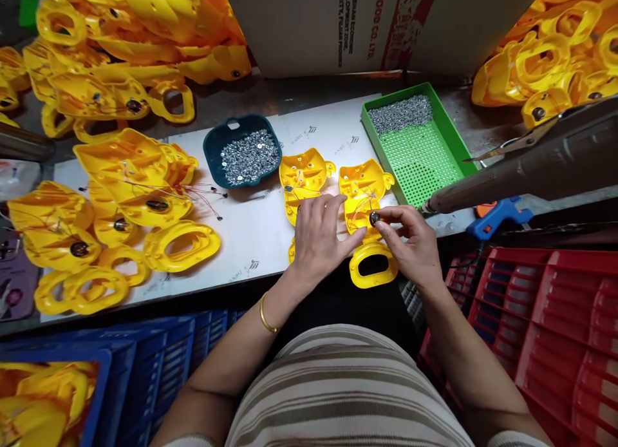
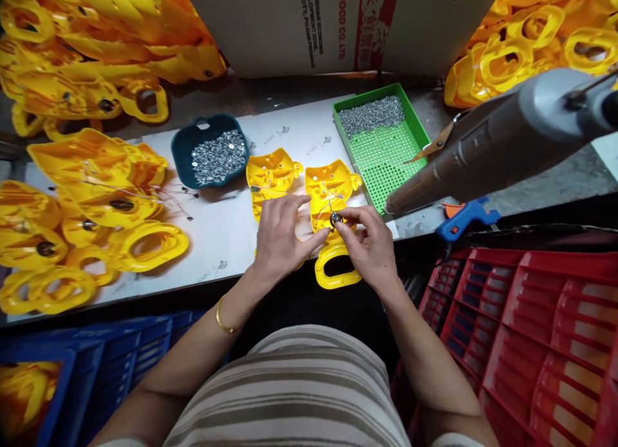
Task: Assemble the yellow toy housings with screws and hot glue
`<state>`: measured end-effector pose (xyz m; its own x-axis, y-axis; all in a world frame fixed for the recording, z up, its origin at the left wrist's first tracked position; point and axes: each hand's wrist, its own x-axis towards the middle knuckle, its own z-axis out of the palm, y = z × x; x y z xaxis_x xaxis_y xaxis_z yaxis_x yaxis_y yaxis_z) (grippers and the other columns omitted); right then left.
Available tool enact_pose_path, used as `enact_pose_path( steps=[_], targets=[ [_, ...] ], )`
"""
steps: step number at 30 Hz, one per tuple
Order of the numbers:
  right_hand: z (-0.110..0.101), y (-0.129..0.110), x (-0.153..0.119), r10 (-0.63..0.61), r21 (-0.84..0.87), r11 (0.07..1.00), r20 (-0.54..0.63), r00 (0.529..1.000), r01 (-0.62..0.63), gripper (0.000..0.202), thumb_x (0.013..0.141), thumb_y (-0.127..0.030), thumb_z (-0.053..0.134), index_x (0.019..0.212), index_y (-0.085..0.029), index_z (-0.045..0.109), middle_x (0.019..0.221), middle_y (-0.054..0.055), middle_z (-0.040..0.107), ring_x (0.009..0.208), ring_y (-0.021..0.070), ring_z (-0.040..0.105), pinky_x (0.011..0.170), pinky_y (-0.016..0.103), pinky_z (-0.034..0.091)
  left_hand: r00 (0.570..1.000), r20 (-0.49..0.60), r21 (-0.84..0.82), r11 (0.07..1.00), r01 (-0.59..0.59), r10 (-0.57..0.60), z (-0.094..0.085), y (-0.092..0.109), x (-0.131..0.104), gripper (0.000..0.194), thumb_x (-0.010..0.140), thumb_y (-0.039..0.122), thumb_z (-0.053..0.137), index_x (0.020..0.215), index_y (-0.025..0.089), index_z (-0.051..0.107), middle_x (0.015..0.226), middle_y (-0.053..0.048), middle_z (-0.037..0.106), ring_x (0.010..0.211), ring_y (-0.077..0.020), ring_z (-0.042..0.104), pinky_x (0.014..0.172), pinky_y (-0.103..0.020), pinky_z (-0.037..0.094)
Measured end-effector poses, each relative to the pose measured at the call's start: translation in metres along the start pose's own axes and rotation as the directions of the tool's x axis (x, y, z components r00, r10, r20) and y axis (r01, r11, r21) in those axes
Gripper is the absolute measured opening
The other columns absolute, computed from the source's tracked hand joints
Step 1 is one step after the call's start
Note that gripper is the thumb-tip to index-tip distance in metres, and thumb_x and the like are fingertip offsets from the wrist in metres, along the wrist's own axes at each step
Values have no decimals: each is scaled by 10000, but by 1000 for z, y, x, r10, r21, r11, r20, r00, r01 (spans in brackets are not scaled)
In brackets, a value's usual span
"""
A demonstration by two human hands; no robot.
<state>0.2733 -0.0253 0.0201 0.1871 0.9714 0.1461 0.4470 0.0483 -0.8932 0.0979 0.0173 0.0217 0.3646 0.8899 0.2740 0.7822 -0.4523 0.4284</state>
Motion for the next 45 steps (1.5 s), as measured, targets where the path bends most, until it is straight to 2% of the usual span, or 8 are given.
enact_pose_path(
  steps=[6,13,16,20,27,34,39,45],
  targets=[
    [4,5,-4,35,100,994,21,999,-36,158,893,-308,621,1010,-207,653,987,39,630,859,146,635,619,234,524,999,40,86,996,-5,2,8,3,5,297,877,361,637,1102,171,668,1153,-113,638,1041,-278,526,922,-402,446],
    [6,11,-2,-14,-18,1000,43,999,15,148,903,-311,599,1005,-213,642,978,54,634,841,171,635,626,270,543,992,-116,-25,999,-41,38,6,-1,10,162,894,311,631,924,218,759,1167,-91,631,974,-232,542,861,-362,475],
    [8,11,0,-60,-98,993,77,995,68,129,911,-285,589,999,-209,643,973,62,640,832,176,636,620,274,540,987,-156,-81,995,-51,38,3,0,13,156,904,272,610,919,190,743,1031,-77,683,908,-208,569,846,-339,474],
    [11,9,1,-70,-203,975,91,993,88,116,906,-251,596,997,-194,638,963,62,629,752,159,627,603,272,520,995,-62,-198,978,62,-75,-2,-1,18,200,941,256,528,998,164,697,828,-29,718,727,-145,622,722,-257,473],
    [21,5,-4,-80,-410,904,113,990,120,143,919,-305,604,1022,-219,656,989,48,651,894,206,642,736,310,503,984,137,-49,991,124,-116,-7,-7,21,335,863,242,553,1160,140,668,644,0,670,605,-149,628,646,-246,458],
    [25,4,-6,-116,-494,858,84,990,142,185,948,-331,562,1070,-243,670,1022,55,672,932,210,631,706,314,474,950,268,-32,984,173,-158,-11,-2,19,403,828,220,537,1207,145,651,763,-30,729,664,-172,666,665,-253,486],
    [25,4,-6,-146,-506,845,89,985,171,201,961,-325,543,1079,-244,684,1015,56,689,920,215,603,708,336,457,925,312,-71,966,248,-215,-11,3,19,609,832,288,608,1407,133,480,954,-59,750,770,-185,701,744,-265,515],
    [24,3,-2,-193,-519,824,118,974,227,195,949,-332,560,1023,-244,717,995,47,712,868,243,535,681,369,428,912,360,-82,967,242,-198,-10,1,18,785,867,265,589,1541,119,213,903,-58,741,699,-167,680,713,-271,511]
  ],
)
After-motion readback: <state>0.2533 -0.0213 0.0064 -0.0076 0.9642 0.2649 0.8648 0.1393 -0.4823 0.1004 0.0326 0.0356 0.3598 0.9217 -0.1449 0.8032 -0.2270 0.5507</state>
